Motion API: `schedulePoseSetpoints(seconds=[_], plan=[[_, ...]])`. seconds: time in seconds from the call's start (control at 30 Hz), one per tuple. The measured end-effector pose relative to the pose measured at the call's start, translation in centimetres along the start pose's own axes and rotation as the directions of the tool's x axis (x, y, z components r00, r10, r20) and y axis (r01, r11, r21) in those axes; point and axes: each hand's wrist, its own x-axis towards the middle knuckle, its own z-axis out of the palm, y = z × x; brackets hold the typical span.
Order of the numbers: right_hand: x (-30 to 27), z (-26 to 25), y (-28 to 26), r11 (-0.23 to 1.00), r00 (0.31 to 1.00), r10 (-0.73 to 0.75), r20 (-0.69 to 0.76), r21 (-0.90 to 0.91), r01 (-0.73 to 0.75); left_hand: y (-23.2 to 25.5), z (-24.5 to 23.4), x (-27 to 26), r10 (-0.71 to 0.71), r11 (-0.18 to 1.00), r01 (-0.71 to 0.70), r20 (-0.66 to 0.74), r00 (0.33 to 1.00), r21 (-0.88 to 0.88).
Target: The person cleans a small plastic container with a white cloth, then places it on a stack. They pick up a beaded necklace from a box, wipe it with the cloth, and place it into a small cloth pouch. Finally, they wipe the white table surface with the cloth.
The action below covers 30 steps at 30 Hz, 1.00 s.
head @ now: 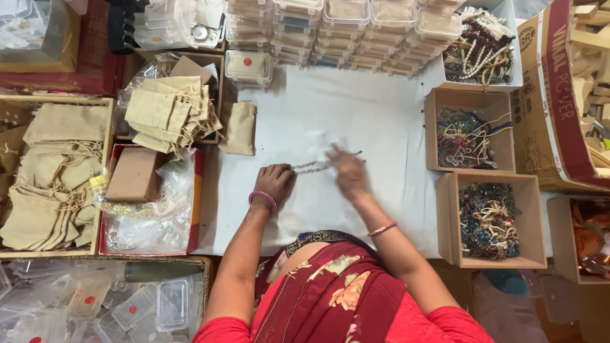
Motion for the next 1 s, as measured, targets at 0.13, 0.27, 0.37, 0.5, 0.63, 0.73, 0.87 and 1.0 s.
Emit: schedulePoseSetpoints(seconds=[0.13,0.27,0.37,0.5,0.63,0.73,0.87,1.0], plan=[[1.1,-0.5,-4.1,0.994,0.989,-0.069,0.131,-0.079,0.080,-1.3,1.9,-1.1,0.004,1.000,-0.004,0.026,1.000,0.009],[-0.1,-1.6,-0.8,0.964,0.985,0.042,0.167,-0.267,0.004,-1.2,1.6,-1.2,-0.003,1.000,0.002,0.037,0.999,0.026],[-1.1,-3.6,2.2,0.942,0.978,0.147,0.149,-0.323,-0.092,-1.1,1.5,-0.9,-0.004,1.000,0.003,0.049,0.999,0.026],[-0.4,-6.4,2.7,0.842,0.877,0.421,0.230,-0.459,-0.284,-1.0,1.3,-0.8,-0.021,0.999,0.019,0.072,0.997,0.032],[0.5,-2.9,1.0,0.900,0.963,0.270,0.023,-0.361,-0.244,-0.3,0.2,-0.3,-0.038,0.999,0.039,0.064,0.997,-0.004],[0.9,-0.7,-3.6,0.996,0.998,0.057,0.026,-0.064,-0.056,0.4,-1.1,0.0,0.059,0.998,-0.059,-0.003,0.998,-0.002],[0.9,-2.3,-6.7,0.963,0.955,-0.264,0.131,-0.025,0.270,-0.6,0.7,-0.7,0.025,0.995,-0.039,0.158,0.987,0.087],[-2.7,-1.4,-0.9,0.952,0.981,-0.156,0.116,-0.247,0.181,-0.3,0.7,-0.7,0.074,0.993,-0.077,0.035,0.997,0.091]])
